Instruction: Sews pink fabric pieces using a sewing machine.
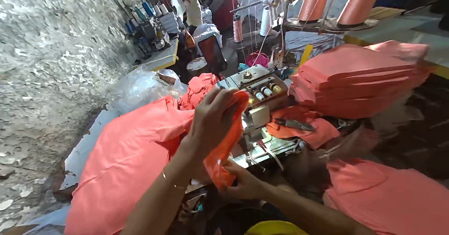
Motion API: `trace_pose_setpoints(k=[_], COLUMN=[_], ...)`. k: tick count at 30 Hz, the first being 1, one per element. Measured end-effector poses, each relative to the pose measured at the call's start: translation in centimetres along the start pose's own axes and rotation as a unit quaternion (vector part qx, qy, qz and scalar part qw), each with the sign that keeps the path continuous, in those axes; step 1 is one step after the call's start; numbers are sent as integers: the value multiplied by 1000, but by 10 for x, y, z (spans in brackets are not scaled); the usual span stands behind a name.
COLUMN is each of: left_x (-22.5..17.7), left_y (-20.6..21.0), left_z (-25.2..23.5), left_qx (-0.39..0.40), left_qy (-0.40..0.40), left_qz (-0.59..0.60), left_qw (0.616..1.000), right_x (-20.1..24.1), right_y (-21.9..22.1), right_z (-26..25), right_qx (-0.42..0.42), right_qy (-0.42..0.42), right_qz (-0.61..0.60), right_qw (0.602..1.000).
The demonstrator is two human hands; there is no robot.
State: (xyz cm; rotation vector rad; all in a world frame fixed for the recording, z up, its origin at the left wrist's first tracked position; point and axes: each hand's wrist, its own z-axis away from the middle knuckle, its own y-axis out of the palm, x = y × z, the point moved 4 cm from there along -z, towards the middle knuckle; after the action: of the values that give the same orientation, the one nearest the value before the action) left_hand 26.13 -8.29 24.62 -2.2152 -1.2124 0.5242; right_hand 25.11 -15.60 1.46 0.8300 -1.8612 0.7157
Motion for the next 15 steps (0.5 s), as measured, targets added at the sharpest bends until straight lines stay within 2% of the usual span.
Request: trace_pose_setpoints(k=[2, 4, 5, 8, 10, 12, 14, 15], left_x=[-13, -21, -23, -16, -9, -11, -20, -22], left_y=[-8, -19, -25, -35, -30, -12, 13, 25], left_z=[-32, -57, -66, -72, -63, -50, -47, -51], left_qx=[8, 11, 12, 34, 71, 134, 219, 243], left_qy=[49, 39, 17, -109, -119, -10, 137, 183], left_qz=[-19, -16, -3, 131, 210, 221, 264, 293], left_qw=[999, 999, 1000, 985, 968, 966, 929, 906], right_x=[13, 33, 47, 97, 141, 191, 243, 265], right_y=[-4, -30, -52, -144, -203, -232, -226, -216], right_z=[11, 29, 42, 97, 147, 200, 241, 257], right_qx=[19, 17, -11, -224, -329, -383, -363, -330], right_qy=[-24, -17, -11, -78, -136, -137, -95, -88], right_qz=[-30, -67, -78, -30, 55, 174, 331, 388], right_qw=[999, 997, 997, 971, 933, 897, 866, 856])
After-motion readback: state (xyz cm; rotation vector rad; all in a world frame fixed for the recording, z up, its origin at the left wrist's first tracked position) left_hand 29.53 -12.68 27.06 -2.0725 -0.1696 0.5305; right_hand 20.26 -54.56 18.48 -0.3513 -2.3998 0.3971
